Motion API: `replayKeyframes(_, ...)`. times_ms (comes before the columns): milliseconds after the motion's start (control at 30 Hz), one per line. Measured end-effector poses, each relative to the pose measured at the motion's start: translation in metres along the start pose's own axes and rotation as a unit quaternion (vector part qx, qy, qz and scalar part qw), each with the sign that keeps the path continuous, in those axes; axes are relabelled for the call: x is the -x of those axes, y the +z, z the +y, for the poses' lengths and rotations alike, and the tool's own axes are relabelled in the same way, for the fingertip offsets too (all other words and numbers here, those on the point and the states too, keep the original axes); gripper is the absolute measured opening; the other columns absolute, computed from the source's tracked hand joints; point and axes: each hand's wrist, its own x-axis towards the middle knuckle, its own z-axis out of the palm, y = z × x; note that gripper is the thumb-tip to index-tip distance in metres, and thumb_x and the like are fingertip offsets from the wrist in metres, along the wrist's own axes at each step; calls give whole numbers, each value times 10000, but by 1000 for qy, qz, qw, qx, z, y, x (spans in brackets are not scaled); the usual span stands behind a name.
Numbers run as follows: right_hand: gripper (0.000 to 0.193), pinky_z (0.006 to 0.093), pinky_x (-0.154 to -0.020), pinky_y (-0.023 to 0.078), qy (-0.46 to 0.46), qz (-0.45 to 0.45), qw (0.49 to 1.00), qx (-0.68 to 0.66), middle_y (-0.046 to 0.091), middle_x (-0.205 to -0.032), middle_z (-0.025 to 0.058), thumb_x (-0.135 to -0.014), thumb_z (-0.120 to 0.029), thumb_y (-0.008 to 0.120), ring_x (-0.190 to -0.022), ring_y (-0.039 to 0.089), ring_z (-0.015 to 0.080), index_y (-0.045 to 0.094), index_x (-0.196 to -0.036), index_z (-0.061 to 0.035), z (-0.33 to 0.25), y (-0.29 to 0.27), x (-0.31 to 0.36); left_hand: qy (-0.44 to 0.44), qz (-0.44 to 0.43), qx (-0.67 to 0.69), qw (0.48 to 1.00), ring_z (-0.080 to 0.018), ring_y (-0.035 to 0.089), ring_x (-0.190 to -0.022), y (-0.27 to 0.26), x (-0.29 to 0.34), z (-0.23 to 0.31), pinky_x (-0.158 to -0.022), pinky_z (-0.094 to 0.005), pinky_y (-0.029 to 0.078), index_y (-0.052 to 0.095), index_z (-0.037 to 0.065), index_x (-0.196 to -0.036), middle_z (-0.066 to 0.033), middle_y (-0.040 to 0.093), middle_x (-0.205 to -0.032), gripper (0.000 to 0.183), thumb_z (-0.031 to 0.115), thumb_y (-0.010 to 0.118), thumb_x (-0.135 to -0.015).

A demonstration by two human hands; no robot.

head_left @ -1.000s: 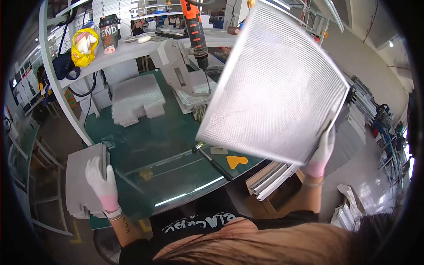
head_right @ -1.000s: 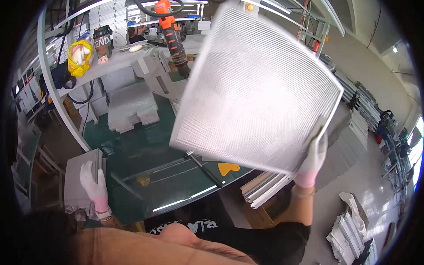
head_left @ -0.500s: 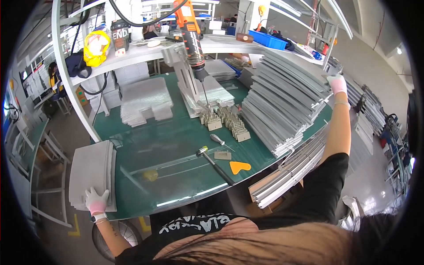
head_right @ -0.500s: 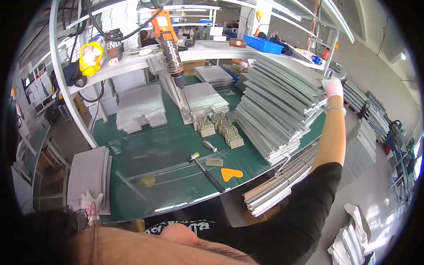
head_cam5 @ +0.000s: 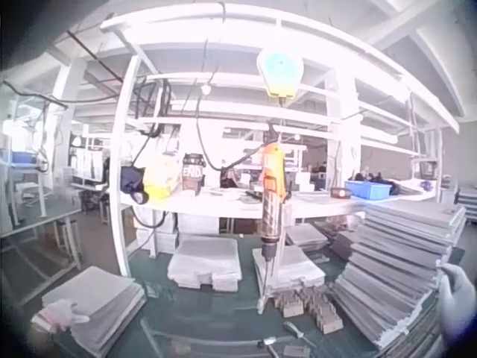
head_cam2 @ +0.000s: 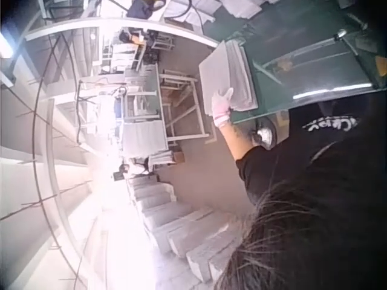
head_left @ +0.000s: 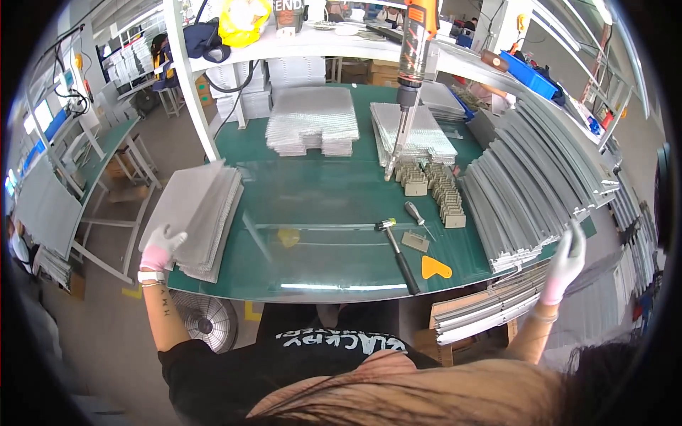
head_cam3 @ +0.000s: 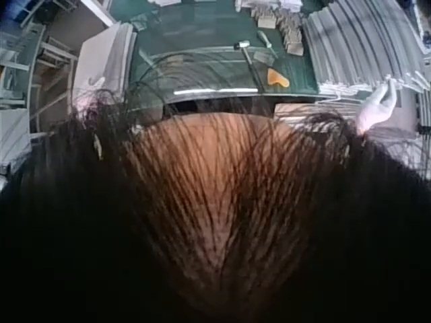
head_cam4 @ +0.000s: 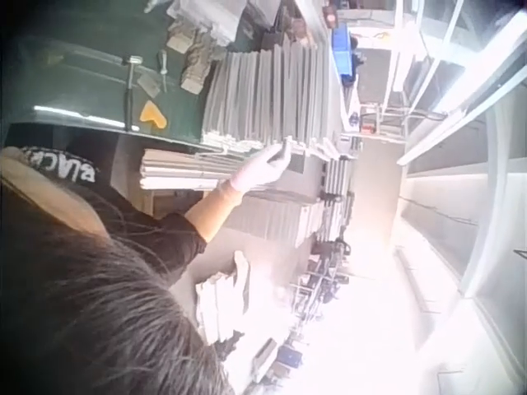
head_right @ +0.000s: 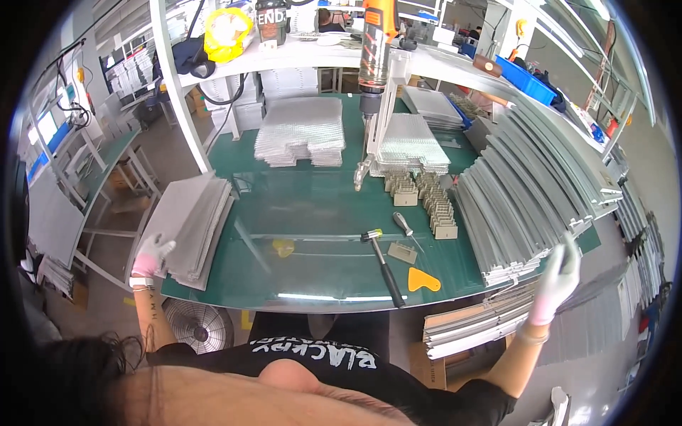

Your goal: Assembling metal mesh air filters by attaching frames and using manual tools for fastening.

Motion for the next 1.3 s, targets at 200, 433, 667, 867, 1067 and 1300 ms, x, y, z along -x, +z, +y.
replayKeyframes(200,335,394,-1022,447,-187,77,974,106,675,-1187,140,-884,-8,670,-1115,612,291,660,-1218,-10,-7,28,2,19,-48,-36,998,-392,588,-1194,-8,2,-32,-1023,-430,466,575,-77,-1292,-290,608,-1266,727,395,798,-786)
replayKeyframes(433,399,428,-1028,435,-271,152,929,200,643,-1218,163,-883,-125,695,-1164,587,330,624,-1259,-12,-1,13,-120,3,-23,-138,990,-389,561,-1206,39,17,-43,-1040,-442,456,595,-18,-1269,-238,592,-1277,771,424,840,-687)
replayKeyframes(667,224,379,-931,494,-196,51,965,168,685,-1056,140,-861,-103,684,-1007,648,297,691,-1070,-22,16,17,-136,-10,17,-119,993,-380,558,-1206,51,22,-48,-1044,-442,453,579,-1,-1284,-195,562,-1328,774,394,846,-674)
replayKeyframes(867,233,377,-901,494,-190,79,971,121,662,-1027,129,-820,-32,712,-976,634,290,672,-1049,-19,13,21,-134,-35,-8,-122,992,-379,551,-1217,43,25,-33,-1044,-447,452,567,25,-1310,-182,561,-1324,782,393,851,-681)
replayKeyframes(1067,269,377,-811,482,-228,95,955,162,601,-909,115,-786,11,709,-858,588,286,671,-1050,-26,0,11,-139,-22,4,-133,991,-380,542,-1227,51,23,-45,-1045,-445,450,554,27,-1325,-184,552,-1336,788,407,843,-697)
replayKeyframes(1300,215,367,-702,465,-385,118,896,189,577,-814,101,-758,42,714,-733,557,255,713,-958,-39,-33,8,-83,-2,23,-130,991,-392,537,-1226,49,32,-45,-1059,-453,433,583,17,-1302,-195,553,-1336,741,430,810,-730)
